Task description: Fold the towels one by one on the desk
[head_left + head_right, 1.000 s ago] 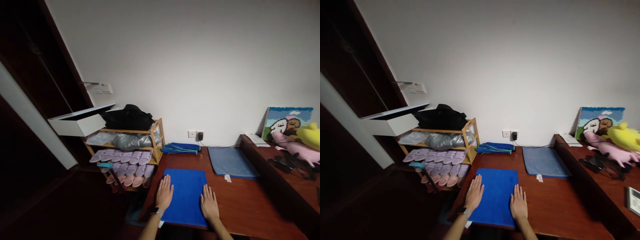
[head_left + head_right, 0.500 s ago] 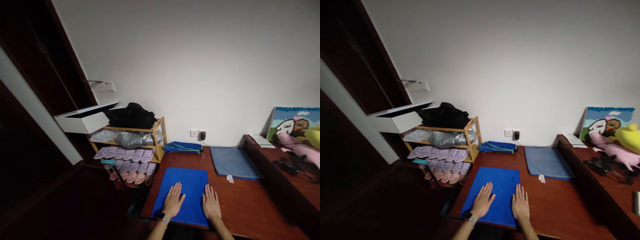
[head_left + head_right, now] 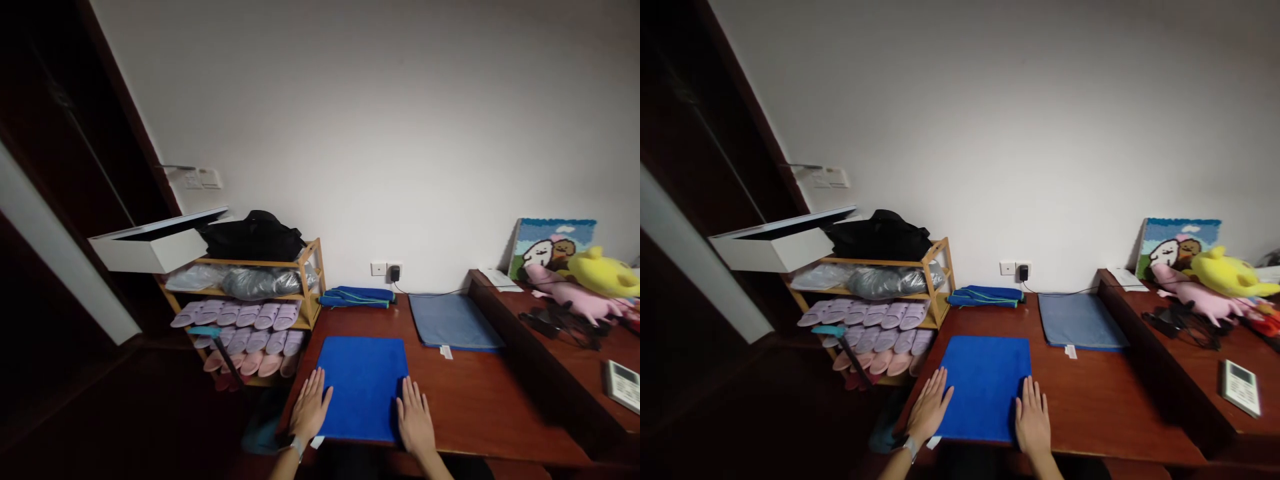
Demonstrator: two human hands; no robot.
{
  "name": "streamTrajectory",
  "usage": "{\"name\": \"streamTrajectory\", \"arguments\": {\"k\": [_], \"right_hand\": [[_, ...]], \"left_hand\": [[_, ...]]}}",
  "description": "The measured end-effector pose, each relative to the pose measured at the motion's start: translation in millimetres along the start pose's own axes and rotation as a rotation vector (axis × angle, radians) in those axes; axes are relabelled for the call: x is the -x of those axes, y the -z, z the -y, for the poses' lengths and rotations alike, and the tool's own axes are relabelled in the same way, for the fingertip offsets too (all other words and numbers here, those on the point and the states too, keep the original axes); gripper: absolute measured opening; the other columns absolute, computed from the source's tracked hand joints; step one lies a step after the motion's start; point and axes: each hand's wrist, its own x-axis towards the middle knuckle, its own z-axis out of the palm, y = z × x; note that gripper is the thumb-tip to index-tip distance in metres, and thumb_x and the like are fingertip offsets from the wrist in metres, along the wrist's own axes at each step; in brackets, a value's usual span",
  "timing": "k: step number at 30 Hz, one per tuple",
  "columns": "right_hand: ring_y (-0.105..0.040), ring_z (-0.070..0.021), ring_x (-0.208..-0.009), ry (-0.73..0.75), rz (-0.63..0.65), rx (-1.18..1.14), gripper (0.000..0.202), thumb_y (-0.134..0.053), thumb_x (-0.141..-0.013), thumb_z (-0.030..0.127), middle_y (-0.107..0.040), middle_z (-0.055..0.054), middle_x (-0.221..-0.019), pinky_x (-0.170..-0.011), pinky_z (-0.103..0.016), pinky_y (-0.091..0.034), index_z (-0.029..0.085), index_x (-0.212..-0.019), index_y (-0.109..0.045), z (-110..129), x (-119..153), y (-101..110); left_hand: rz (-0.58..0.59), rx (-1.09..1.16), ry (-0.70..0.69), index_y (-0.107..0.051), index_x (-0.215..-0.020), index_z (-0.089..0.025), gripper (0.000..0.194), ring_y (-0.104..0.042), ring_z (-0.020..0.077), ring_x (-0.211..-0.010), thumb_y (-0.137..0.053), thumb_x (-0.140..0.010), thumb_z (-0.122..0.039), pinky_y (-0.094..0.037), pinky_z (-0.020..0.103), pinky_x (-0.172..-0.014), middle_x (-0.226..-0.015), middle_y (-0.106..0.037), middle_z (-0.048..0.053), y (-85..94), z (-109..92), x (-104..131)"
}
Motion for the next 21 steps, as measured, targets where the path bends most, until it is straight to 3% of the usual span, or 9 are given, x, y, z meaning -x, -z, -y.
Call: {"name": "streamTrajectory", "arguments": {"k": [4, 6, 8, 10, 13, 16, 18, 21], "right_hand": [[-0.018, -0.0250, -0.155, 0.034, -0.009, -0.001, 0.065, -0.019, -0.102, 0.046, -0.023, -0.004, -0.166, -0.127, -0.048, -0.018, 0.015, -0.158, -0.030, -4, 21, -10], [-0.018, -0.0250, -0.155, 0.044, -0.019, -0.001, 0.064, -0.020, -0.102, 0.045, -0.023, -0.003, -0.166, -0.127, -0.049, -0.018, 0.015, -0.158, -0.031, -4, 24, -11], [-0.019, -0.0252, -0.155, 0.039, -0.029, -0.007, 0.065, -0.020, -0.102, 0.045, -0.023, -0.003, -0.166, -0.127, -0.049, -0.018, 0.015, -0.158, -0.030, -3, 23, -11], [-0.019, -0.0257, -0.155, 0.038, -0.037, -0.018, 0.065, -0.020, -0.102, 0.046, -0.024, -0.004, -0.166, -0.127, -0.050, -0.017, 0.015, -0.158, -0.031, -2, 21, -11], [-0.019, -0.0263, -0.155, 0.051, -0.038, -0.040, 0.063, -0.024, -0.101, 0.043, -0.025, -0.005, -0.165, -0.127, -0.051, -0.018, 0.016, -0.157, -0.034, -4, 21, -12], [-0.019, -0.0260, -0.155, 0.084, -0.039, -0.051, 0.060, -0.025, -0.101, 0.038, -0.025, -0.004, -0.166, -0.127, -0.052, -0.019, 0.018, -0.157, -0.036, -5, 21, -12], [-0.018, -0.0262, -0.155, 0.092, -0.040, -0.048, 0.060, -0.024, -0.101, 0.039, -0.023, -0.004, -0.166, -0.127, -0.052, -0.020, 0.018, -0.157, -0.035, -6, 21, -11], [-0.018, -0.0263, -0.155, 0.077, -0.042, -0.047, 0.062, -0.021, -0.102, 0.041, -0.023, -0.004, -0.166, -0.127, -0.052, -0.019, 0.016, -0.157, -0.034, -4, 21, -9]], "left_hand": [[-0.032, -0.016, -0.019, -0.027, -0.160, -0.018, 0.067, -0.030, 0.0241, -0.152, -0.027, -0.105, -0.055, -0.030, 0.048, -0.125, -0.164, -0.035, 0.008, 2.5, 3, -2], [-0.091, -0.017, -0.037, -0.025, -0.161, -0.019, 0.064, -0.032, 0.0242, -0.151, -0.029, -0.105, -0.051, -0.031, 0.048, -0.125, -0.163, -0.037, 0.009, 6.2, -8, -2], [-0.160, 0.005, -0.095, -0.019, -0.162, -0.021, 0.062, -0.033, 0.0237, -0.151, -0.029, -0.106, -0.046, -0.032, 0.047, -0.124, -0.164, -0.037, 0.007, 10.5, -36, 0], [-0.174, 0.053, -0.234, -0.015, -0.162, -0.026, 0.059, -0.033, 0.0225, -0.151, -0.029, -0.107, -0.042, -0.034, 0.045, -0.124, -0.165, -0.034, 0.004, 13.8, -78, 4], [-0.051, 0.143, -0.513, -0.011, -0.162, -0.034, 0.059, -0.031, 0.0210, -0.152, -0.031, -0.107, -0.044, -0.033, 0.043, -0.125, -0.168, -0.027, -0.001, 15.4, -147, 8], [0.076, 0.197, -0.556, -0.009, -0.162, -0.034, 0.061, -0.029, 0.0223, -0.153, -0.029, -0.107, -0.048, -0.031, 0.047, -0.126, -0.168, -0.025, 0.000, 14.2, -184, 9], [0.133, 0.198, -0.497, -0.009, -0.162, -0.033, 0.061, -0.029, 0.0234, -0.153, -0.027, -0.107, -0.051, -0.031, 0.049, -0.126, -0.167, -0.027, 0.001, 13.7, -178, 11], [0.167, 0.160, -0.399, -0.011, -0.161, -0.034, 0.059, -0.028, 0.0237, -0.153, -0.027, -0.107, -0.052, -0.030, 0.051, -0.126, -0.166, -0.027, -0.001, 17.1, -129, 18]]}}
